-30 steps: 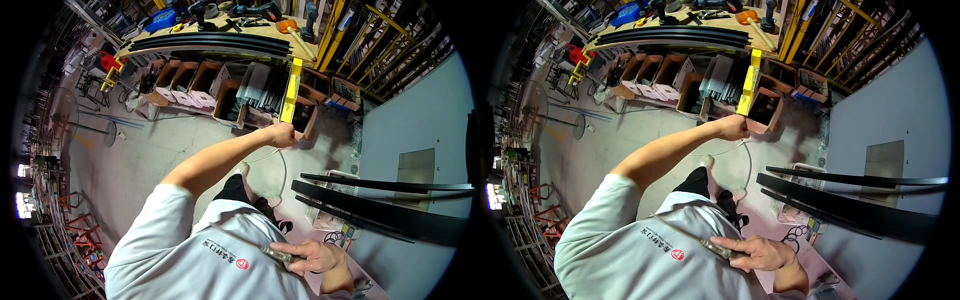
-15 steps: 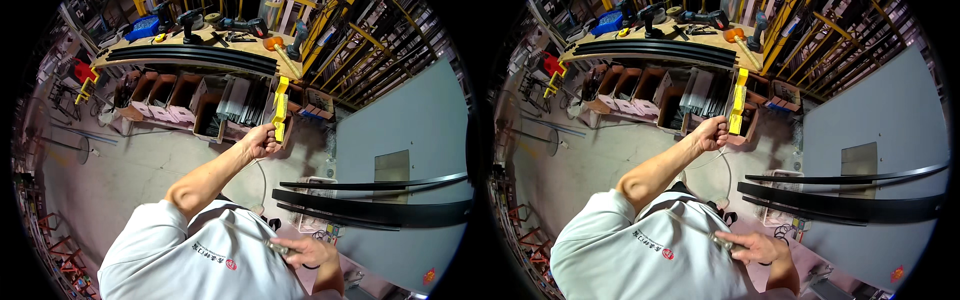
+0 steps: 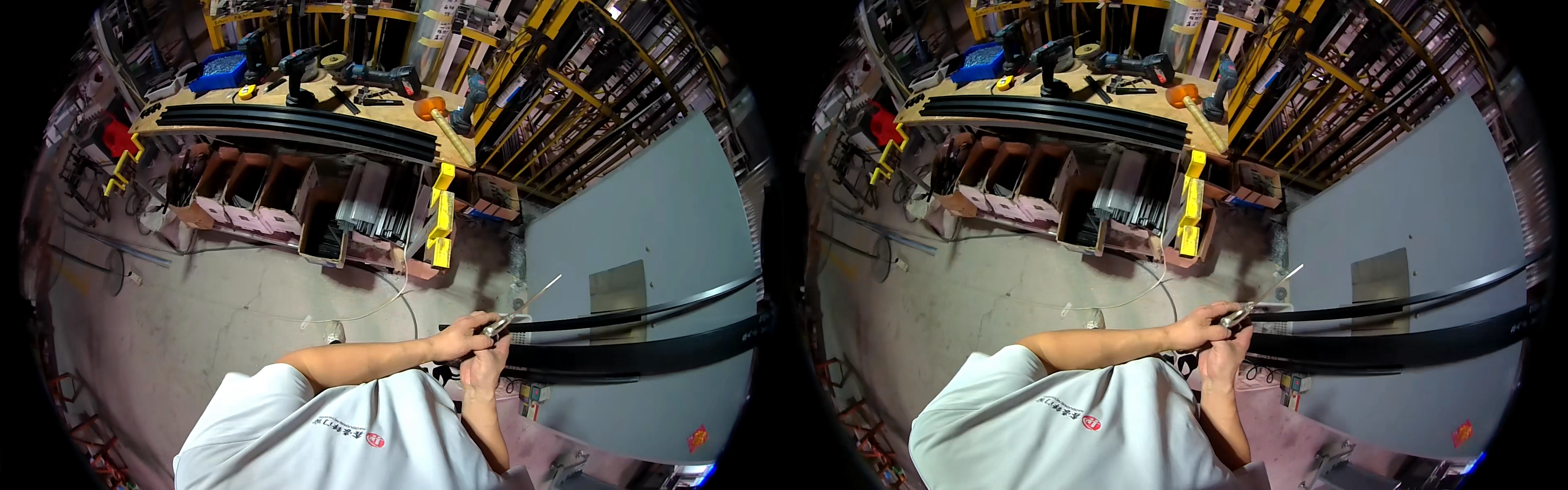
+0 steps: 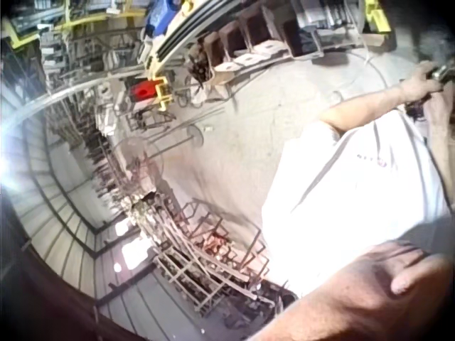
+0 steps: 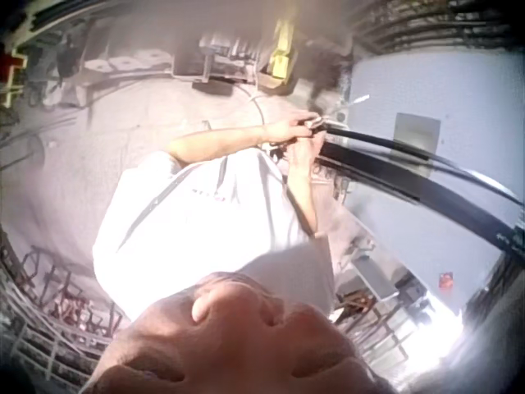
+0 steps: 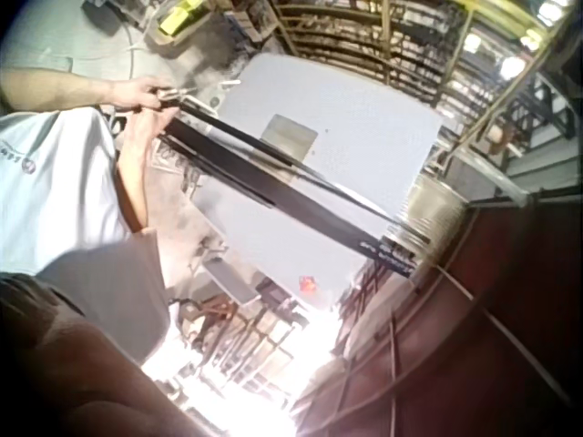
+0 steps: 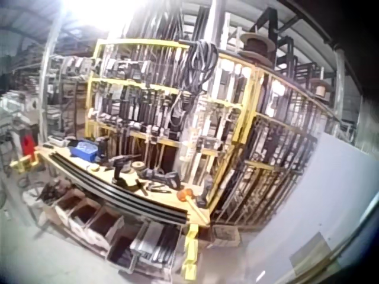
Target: The person takes a long metal frame piece from a rack and places it on a workbench. The person measures the piece with a tape measure, marks it, and then drills a hole into the metal using a power drill.
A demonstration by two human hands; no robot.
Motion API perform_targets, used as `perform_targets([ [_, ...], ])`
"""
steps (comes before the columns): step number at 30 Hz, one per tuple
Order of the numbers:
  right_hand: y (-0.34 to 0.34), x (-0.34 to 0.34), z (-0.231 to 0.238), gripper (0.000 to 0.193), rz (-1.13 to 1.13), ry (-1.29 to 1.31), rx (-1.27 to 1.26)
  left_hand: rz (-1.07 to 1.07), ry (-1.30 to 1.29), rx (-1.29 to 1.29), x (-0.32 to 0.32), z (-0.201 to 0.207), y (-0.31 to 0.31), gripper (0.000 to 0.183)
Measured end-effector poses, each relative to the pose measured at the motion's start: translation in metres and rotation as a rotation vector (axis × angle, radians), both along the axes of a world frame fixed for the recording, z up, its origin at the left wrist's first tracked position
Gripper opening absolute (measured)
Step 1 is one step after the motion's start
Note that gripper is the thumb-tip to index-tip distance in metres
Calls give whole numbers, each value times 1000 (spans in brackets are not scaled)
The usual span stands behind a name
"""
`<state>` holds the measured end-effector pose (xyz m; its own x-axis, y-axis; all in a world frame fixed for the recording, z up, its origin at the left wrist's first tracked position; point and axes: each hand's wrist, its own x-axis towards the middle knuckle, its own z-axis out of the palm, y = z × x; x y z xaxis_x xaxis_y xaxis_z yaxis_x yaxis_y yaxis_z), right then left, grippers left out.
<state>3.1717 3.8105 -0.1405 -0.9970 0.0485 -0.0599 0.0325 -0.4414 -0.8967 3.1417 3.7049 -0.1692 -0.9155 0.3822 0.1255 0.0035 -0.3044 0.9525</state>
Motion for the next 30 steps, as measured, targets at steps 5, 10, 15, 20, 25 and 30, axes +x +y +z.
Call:
perform_targets([
  [5,18,24,27,74,119,-52,-50,-110,-339,322,11,-5,10,36],
  [10,113,-8,75,40,-69,-100,727,-379,-286,124,9,11,3,34],
  [15,222,-50,108,43,-279,103,340,-663,1,-342,19,71,43,32],
  [20,199,-73,148,27,-301,276,1739,-844,331,-635,16,59,24,21],
  [25,213,-35,150,22,-279,143,1885,-271,-206,-558,2,52,46,19],
  [30,214,-27,150,23,-245,2,1685,-693,103,-543,11,74,34,20],
])
